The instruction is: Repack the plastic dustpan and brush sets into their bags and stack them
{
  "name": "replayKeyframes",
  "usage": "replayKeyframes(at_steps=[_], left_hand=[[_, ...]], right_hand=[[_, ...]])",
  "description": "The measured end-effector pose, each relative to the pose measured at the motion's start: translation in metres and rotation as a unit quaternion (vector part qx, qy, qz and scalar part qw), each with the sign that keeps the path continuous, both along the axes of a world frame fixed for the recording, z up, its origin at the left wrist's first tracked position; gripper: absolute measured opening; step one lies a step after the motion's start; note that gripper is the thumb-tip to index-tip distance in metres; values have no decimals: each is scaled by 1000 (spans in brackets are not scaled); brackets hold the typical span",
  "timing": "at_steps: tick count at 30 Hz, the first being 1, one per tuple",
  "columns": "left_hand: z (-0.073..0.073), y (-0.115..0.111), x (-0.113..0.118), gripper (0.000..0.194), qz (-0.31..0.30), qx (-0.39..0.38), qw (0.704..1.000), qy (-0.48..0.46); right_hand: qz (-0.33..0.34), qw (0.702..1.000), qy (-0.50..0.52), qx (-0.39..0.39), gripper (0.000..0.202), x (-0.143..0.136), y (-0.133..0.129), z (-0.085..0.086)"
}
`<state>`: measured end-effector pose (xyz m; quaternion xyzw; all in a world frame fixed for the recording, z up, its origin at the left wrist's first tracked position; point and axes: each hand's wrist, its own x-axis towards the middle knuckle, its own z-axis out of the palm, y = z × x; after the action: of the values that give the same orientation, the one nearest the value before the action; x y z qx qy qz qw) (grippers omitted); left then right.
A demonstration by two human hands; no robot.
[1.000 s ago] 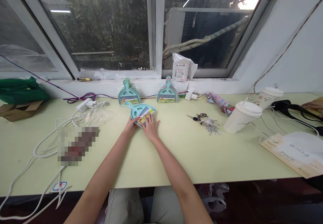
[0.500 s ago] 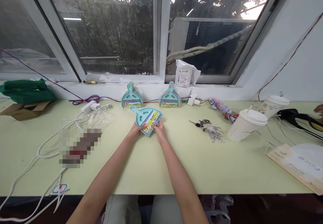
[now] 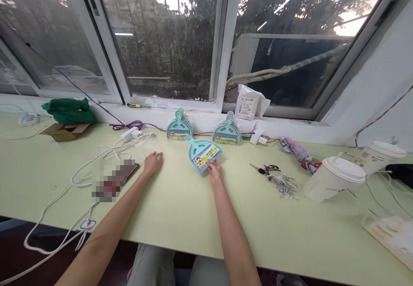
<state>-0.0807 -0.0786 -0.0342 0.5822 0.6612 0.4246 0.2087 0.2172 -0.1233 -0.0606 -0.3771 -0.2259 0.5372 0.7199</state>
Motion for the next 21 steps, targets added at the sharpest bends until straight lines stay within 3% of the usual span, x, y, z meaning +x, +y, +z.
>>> replayKeyframes(at_steps=[3,7,11,15,18,21], left_hand=[[-4,-20,1,5,-44,21,997,-53],[-5,-30,15,19,16,36,999,-15],[-7,-18,38,17,6,5,999,52],[-8,-5,57,24,-20,5,999,38],[-5,2,57,21,-17,17,1000,18],[-3,6,46,16,-32,-17,995,95]], right_hand=[[-5,1000,7,1,35,0,1,0],[3,1000,-10,-3,33,-2,1,-1],[29,999,-29,-22,30,-3,-3,4],[116,991,-65,-27,28,0,-9,14],[155,983,-93,-41,27,9,-12,17],[162,979,-105,-66,26,22,-12,16]])
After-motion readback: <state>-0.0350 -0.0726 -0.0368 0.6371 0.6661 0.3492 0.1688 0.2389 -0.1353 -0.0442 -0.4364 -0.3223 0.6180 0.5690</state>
